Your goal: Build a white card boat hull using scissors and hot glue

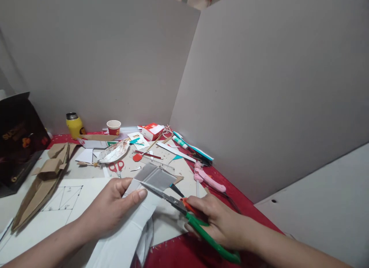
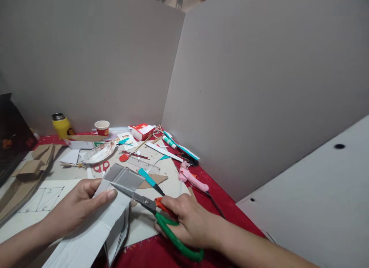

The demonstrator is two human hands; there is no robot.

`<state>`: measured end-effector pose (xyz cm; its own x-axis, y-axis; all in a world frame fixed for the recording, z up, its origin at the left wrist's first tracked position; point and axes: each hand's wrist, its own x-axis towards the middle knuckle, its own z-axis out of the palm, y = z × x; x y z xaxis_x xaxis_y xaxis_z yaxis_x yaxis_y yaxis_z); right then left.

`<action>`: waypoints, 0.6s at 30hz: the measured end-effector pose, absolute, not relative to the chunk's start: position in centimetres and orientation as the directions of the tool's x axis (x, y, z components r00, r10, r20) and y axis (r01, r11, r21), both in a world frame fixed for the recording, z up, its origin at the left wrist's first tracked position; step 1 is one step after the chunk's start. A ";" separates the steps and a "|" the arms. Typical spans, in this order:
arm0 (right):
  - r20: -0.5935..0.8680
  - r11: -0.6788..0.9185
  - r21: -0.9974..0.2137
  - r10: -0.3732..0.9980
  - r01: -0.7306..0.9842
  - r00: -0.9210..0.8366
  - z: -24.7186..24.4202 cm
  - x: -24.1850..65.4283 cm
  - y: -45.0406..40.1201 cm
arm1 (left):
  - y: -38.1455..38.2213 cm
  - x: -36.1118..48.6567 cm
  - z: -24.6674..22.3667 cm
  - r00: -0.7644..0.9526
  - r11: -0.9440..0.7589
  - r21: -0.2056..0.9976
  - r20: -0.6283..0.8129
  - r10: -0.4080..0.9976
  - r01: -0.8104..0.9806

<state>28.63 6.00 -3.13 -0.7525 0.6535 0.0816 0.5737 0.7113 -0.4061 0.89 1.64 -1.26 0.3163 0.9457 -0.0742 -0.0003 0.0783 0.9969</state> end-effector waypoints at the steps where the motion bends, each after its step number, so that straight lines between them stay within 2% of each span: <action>1: 0.070 0.709 -0.401 0.654 0.579 -0.753 -3.1 28.7 6.0 | 1.7 0.9 -1.2 0.329 0.087 0.996 -0.077 0.941 -0.015; 4: 0.029 0.701 -0.392 0.656 0.596 -0.754 -2.9 28.6 5.9 | 1.7 1.3 -1.3 0.360 0.100 0.995 -0.082 0.929 -0.031; 8: -0.011 0.681 -0.414 0.660 0.604 -0.752 -2.6 28.4 5.4 | 1.5 2.2 -1.4 0.385 0.033 0.999 -0.028 0.922 -0.007; 12: 0.015 0.673 -0.451 0.662 0.586 -0.749 -3.2 28.5 4.9 | 1.3 2.9 -1.3 0.427 0.014 1.000 -0.009 0.904 -0.008; 15: 0.025 0.627 -0.569 0.659 0.532 -0.751 -4.2 28.6 4.8 | 1.9 2.9 -1.1 0.457 0.031 0.999 -0.016 0.890 -0.025; 18: 0.041 0.542 -0.696 0.684 0.470 -0.728 -5.2 28.7 5.1 | 3.6 2.9 -0.7 0.516 0.131 0.991 -0.108 0.850 -0.008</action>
<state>28.69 5.08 -5.18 -0.7285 0.6839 0.0409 0.4702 0.5425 -0.6961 2.91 3.60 -0.74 0.5160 0.8497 -0.1082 -0.0085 0.1314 0.9913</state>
